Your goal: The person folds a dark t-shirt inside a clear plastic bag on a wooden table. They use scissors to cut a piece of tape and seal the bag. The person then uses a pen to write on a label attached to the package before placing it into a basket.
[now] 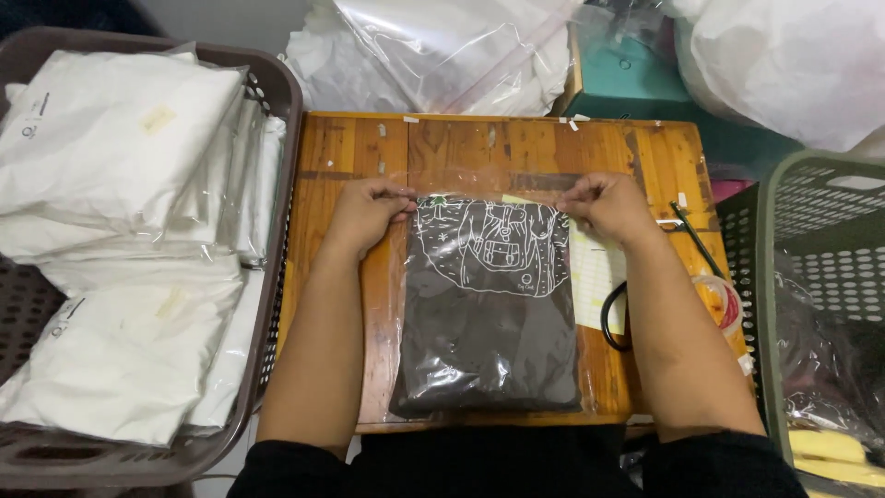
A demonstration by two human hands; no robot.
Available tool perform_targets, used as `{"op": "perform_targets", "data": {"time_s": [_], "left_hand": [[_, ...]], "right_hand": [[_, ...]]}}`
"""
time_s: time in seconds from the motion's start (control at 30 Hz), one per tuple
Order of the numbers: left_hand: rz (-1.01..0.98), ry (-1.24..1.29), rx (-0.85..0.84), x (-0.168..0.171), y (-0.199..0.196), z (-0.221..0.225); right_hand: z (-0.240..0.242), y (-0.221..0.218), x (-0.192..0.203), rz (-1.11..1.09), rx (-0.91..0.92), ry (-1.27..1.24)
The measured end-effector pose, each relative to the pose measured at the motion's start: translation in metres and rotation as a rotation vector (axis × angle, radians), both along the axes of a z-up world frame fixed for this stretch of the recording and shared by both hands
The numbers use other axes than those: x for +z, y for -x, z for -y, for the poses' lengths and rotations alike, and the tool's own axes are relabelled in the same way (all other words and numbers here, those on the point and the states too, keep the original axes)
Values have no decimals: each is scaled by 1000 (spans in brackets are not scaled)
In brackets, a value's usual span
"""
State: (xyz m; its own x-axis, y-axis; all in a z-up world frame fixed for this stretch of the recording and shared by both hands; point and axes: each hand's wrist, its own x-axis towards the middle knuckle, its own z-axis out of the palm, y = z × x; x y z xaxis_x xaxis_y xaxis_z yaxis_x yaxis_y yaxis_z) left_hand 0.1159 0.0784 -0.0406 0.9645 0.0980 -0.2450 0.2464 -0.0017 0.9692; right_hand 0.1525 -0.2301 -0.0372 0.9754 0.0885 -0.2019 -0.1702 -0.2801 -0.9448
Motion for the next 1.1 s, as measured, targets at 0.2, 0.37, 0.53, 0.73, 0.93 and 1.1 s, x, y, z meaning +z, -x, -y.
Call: {"op": "perform_targets", "data": {"time_s": [0.2, 0.37, 0.53, 0.73, 0.93, 1.1], "left_hand": [[88, -12, -102, -2, 5, -9], [117, -35, -169, 3, 6, -9], [301, -213, -279, -2, 8, -15], [259, -298, -311, -4, 7, -27], [66, -227, -314, 22, 13, -17], [34, -48, -344, 1, 8, -23]], "right_hand": [[16, -7, -20, 155, 31, 167], [-2, 19, 23, 205, 86, 241], [17, 13, 9, 459, 221, 457], [11, 22, 14, 361, 112, 451], [12, 25, 12, 73, 96, 18], [29, 7, -13, -83, 85, -185]]}}
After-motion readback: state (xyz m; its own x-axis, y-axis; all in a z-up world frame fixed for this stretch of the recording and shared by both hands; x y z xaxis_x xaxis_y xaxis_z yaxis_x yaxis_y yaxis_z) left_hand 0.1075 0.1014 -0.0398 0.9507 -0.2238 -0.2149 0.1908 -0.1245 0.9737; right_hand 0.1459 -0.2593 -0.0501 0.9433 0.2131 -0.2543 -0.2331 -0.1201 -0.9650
